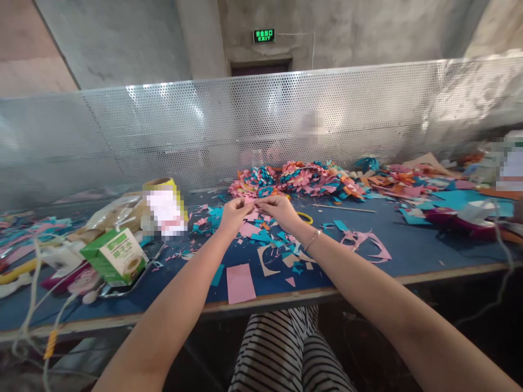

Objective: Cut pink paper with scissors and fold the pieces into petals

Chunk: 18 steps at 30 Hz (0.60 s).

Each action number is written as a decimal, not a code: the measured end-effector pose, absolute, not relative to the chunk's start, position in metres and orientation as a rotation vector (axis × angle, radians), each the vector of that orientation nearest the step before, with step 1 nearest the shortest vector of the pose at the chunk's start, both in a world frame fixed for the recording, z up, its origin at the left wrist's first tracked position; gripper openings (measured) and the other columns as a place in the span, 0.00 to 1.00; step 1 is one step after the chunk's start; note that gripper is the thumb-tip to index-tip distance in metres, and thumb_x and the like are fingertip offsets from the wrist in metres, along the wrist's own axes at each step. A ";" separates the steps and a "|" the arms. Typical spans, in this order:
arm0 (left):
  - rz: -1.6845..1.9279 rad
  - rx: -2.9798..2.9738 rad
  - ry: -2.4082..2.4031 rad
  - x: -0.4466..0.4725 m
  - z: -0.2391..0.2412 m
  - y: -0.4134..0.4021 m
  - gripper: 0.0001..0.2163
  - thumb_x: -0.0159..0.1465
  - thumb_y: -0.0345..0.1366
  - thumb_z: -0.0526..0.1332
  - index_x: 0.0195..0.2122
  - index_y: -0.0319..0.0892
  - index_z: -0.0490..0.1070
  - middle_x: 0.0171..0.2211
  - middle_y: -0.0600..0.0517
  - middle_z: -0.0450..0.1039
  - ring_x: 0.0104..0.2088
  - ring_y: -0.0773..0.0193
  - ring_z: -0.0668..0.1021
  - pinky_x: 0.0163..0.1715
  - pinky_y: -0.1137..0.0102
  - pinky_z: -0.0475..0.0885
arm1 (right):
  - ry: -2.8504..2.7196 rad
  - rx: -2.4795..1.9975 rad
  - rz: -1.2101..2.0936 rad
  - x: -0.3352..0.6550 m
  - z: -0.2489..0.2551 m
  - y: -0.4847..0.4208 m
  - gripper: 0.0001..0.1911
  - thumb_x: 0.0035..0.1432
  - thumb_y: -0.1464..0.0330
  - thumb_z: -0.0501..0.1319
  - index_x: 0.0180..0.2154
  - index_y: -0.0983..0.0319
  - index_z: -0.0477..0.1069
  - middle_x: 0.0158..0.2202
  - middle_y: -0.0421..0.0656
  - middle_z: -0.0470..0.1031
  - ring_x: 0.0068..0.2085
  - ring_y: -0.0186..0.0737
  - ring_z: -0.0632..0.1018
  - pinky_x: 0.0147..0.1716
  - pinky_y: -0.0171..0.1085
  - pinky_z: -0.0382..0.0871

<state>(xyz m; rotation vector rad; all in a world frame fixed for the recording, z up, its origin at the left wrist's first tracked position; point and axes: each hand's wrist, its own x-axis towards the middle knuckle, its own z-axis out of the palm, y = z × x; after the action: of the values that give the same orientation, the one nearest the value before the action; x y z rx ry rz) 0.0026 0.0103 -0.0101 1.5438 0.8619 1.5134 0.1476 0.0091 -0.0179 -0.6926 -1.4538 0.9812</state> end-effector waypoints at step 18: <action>1.433 1.901 1.007 -0.002 -0.005 0.004 0.10 0.51 0.41 0.62 0.22 0.39 0.68 0.19 0.56 0.63 0.21 0.71 0.65 0.22 0.75 0.58 | -1.419 -0.582 1.166 0.153 -0.022 0.016 0.12 0.39 0.63 0.67 0.28 0.63 0.75 0.28 0.41 0.75 0.31 0.33 0.75 0.39 0.38 0.69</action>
<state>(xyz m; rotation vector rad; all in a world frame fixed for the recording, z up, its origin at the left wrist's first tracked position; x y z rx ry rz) -0.0020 0.0044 -0.0050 1.9007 1.0067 1.4333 0.1529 0.0160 -0.0221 -0.5821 -1.4189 1.1656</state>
